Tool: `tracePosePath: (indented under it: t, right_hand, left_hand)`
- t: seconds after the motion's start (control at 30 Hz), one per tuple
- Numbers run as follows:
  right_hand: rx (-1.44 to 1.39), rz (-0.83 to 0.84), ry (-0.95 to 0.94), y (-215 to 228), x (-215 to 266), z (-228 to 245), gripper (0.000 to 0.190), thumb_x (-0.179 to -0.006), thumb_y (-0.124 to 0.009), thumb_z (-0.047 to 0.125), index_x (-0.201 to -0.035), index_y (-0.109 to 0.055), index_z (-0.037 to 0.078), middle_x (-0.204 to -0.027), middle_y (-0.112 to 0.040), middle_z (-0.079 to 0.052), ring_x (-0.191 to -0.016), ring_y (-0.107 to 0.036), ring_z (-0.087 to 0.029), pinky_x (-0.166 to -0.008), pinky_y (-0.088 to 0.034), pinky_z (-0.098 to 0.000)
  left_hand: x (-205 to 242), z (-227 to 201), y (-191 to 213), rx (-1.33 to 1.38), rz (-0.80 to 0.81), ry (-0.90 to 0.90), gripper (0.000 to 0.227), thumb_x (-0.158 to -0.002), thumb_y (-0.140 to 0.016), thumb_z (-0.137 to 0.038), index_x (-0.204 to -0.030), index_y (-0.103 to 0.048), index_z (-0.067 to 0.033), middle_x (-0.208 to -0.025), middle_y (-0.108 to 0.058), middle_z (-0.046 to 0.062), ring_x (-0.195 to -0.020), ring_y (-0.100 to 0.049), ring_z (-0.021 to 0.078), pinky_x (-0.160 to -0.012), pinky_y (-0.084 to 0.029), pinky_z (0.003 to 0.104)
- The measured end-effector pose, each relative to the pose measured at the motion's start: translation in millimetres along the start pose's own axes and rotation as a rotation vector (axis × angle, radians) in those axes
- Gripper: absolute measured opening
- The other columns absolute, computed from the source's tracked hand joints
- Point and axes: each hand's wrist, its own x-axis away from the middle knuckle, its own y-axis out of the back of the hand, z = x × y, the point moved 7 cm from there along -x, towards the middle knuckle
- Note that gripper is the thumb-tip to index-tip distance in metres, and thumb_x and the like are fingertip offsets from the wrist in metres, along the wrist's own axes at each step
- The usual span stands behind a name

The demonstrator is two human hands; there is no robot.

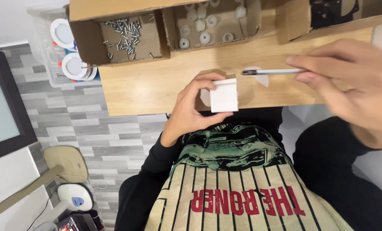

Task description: The person assembles a small electrical component by hand and with a screwdriver. They insert a white plastic piece into a white housing, then use a screwdriver to tighten screws into a blue plastic part. Finally, they insert a small white plastic piece into the white housing.

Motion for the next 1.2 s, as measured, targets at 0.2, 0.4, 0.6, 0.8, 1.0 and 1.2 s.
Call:
tracePosePath:
  t: [0.2,0.4,0.6,0.8,1.0,1.2]
  right_hand:
    - [0.324,-0.084,-0.003,-67.9,23.9,-40.7,0.021,-0.126,-0.075,0.008,-0.14,-0.09,0.004,-0.115,-0.076,-0.012,-0.103,-0.068,-0.03,-0.095,-0.06,-0.0408]
    - [0.468,-0.343,0.048,-99.1,25.1,-60.0,0.039,-0.111,-0.08,-0.017,-0.136,-0.091,0.011,-0.124,-0.077,-0.008,-0.102,-0.059,-0.029,-0.09,-0.052,-0.0419]
    - [0.501,-0.421,0.064,-106.0,25.8,-64.2,0.026,-0.123,-0.094,-0.006,-0.136,-0.092,0.015,-0.122,-0.08,-0.01,-0.106,-0.06,-0.032,-0.09,-0.042,-0.0451]
    - [0.425,-0.398,0.104,-114.0,39.3,-59.2,0.013,-0.117,-0.088,0.009,-0.126,-0.09,0.001,-0.131,-0.083,-0.015,-0.118,-0.064,-0.033,-0.103,-0.043,-0.0456]
    - [0.464,-0.399,0.14,-123.7,50.7,-24.5,0.016,-0.113,-0.084,0.013,-0.122,-0.094,0.005,-0.138,-0.084,-0.016,-0.133,-0.066,-0.037,-0.113,-0.028,-0.0459]
    - [0.326,-0.364,0.085,-121.8,45.1,-30.7,0.026,-0.12,-0.073,0.011,-0.124,-0.087,-0.009,-0.138,-0.08,-0.024,-0.129,-0.071,-0.044,-0.11,-0.035,-0.0512]
  left_hand:
    - [8.8,21.0,-10.0,-0.116,0.023,0.062,0.077,-0.085,-0.086,-0.013,-0.154,-0.053,-0.0089,-0.149,-0.053,0.014,-0.149,-0.055,0.0343,-0.13,-0.047,0.045]
    - [9.7,29.3,-11.7,-0.062,0.023,0.068,0.075,-0.079,-0.083,-0.009,-0.15,-0.059,-0.0093,-0.142,-0.05,0.01,-0.146,-0.055,0.0319,-0.132,-0.045,0.044]
    - [11.1,25.3,-4.4,-0.115,0.001,0.031,0.068,-0.086,-0.082,-0.012,-0.148,-0.054,-0.0083,-0.145,-0.061,0.015,-0.141,-0.061,0.0366,-0.126,-0.048,0.049]
    - [10.1,24.8,-2.1,-0.079,-0.038,0.015,0.067,-0.089,-0.085,-0.012,-0.145,-0.05,-0.0085,-0.143,-0.059,0.016,-0.142,-0.061,0.0367,-0.123,-0.051,0.048]
    - [12.3,31.2,-4.9,-0.055,-0.023,0.04,0.071,-0.088,-0.087,-0.008,-0.147,-0.049,-0.0078,-0.148,-0.059,0.016,-0.146,-0.06,0.0369,-0.128,-0.05,0.048]
    - [14.8,36.8,-7.4,-0.074,0.012,0.031,0.073,-0.088,-0.087,-0.008,-0.149,-0.048,-0.0083,-0.15,-0.06,0.016,-0.147,-0.059,0.0372,-0.128,-0.05,0.048]
